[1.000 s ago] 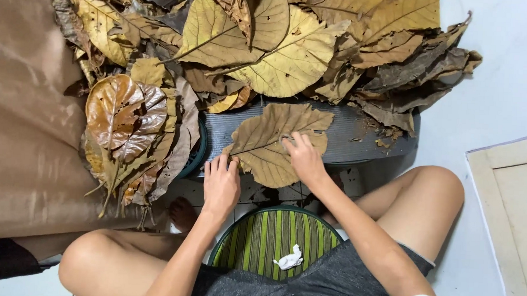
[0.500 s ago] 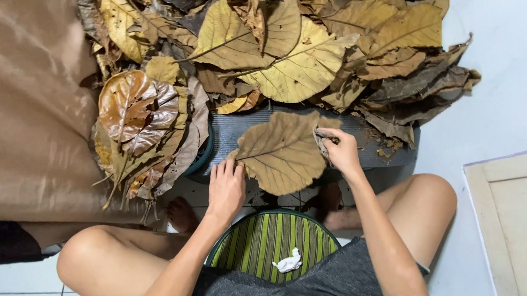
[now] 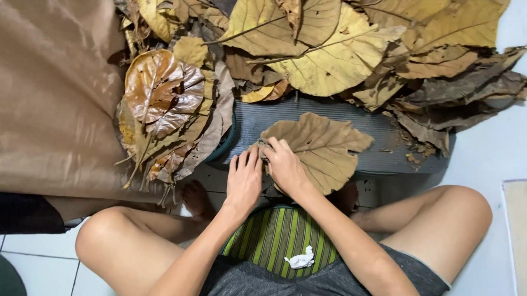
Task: The person is cleaning large dried leaves one by one by rubbing their surfaces with their fingers to remove dust or debris.
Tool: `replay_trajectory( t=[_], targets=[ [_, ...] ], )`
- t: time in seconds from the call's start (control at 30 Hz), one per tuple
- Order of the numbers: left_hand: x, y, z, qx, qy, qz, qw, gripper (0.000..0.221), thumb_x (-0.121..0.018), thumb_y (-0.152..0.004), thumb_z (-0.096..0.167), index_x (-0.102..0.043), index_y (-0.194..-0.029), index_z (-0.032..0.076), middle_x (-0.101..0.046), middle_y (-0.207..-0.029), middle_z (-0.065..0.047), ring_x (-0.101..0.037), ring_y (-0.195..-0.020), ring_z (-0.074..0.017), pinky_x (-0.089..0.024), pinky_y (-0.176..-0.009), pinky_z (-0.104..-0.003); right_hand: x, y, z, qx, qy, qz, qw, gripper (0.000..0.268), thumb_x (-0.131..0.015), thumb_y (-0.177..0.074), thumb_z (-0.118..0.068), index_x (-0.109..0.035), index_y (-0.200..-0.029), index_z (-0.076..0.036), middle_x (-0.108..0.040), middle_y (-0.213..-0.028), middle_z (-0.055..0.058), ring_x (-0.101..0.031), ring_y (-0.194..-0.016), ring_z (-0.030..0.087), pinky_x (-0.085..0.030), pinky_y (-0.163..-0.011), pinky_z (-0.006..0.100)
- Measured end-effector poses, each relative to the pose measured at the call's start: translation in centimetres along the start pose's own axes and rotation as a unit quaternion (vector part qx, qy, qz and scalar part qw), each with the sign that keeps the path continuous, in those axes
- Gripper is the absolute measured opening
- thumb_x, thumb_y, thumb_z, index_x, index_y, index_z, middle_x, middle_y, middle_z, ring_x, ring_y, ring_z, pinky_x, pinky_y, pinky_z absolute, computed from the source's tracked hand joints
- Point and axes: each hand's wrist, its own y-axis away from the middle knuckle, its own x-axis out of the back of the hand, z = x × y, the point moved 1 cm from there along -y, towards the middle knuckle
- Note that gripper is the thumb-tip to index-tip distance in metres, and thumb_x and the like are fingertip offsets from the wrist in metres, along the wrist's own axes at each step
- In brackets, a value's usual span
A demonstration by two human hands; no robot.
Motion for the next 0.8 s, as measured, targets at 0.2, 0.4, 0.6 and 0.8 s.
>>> replay_trajectory(
  t=[0.2,0.4,0.6,0.8],
  targets=[
    [-0.6,-0.5,-0.2,-0.009,-0.020,-0.003,1.000,0.042,-0.048,-0.099,0.020,-0.057,-0.139,0.010,-0.052,-0.142,-0.009,-0.051,-0.124,-0.0265,-0.041,-0.105,-0.042,-0.4,-0.9,0.8,0.028,0.095,0.028,0.995,0.026,-0.051,-0.094,-0.004,-0.068,-0.113,-0.009,-0.057,-0.102,0.005,-0.061,-0.091,0.025,-0.061,-0.068,0.034],
    [-0.2,-0.6,0.5,-0.003,-0.056,-0.006,0.998,0.045,-0.054,-0.096,0.024,-0.060,-0.137,0.010,-0.057,-0.138,-0.009,-0.055,-0.121,-0.0254,-0.045,-0.102,-0.038,-2.4,-3.4,3.6,0.029,0.117,0.075,0.990,0.026,-0.057,-0.087,-0.002,-0.070,-0.107,-0.012,-0.056,-0.099,0.003,-0.062,-0.088,0.024,-0.060,-0.068,0.033],
    [-1.1,-0.3,0.8,-0.003,-0.053,-0.015,0.998,0.048,-0.052,-0.095,0.022,-0.057,-0.141,0.007,-0.054,-0.141,-0.012,-0.052,-0.125,-0.0284,-0.045,-0.105,-0.042,0.1,-4.0,3.6,-0.029,-0.043,0.084,0.995,0.033,-0.053,-0.080,0.007,-0.074,-0.100,-0.007,-0.061,-0.096,0.012,-0.065,-0.088,0.039,-0.060,-0.075,0.047],
    [-0.1,-0.5,0.9,-0.003,-0.062,-0.045,0.997,0.049,-0.053,-0.096,0.022,-0.055,-0.143,0.007,-0.051,-0.144,-0.013,-0.051,-0.127,-0.0289,-0.043,-0.108,-0.045,0.6,-0.7,1.9,-0.035,-0.027,0.024,0.999,0.036,-0.055,-0.077,0.011,-0.074,-0.102,-0.008,-0.060,-0.101,0.008,-0.069,-0.093,0.033,-0.060,-0.084,0.042]
  ],
)
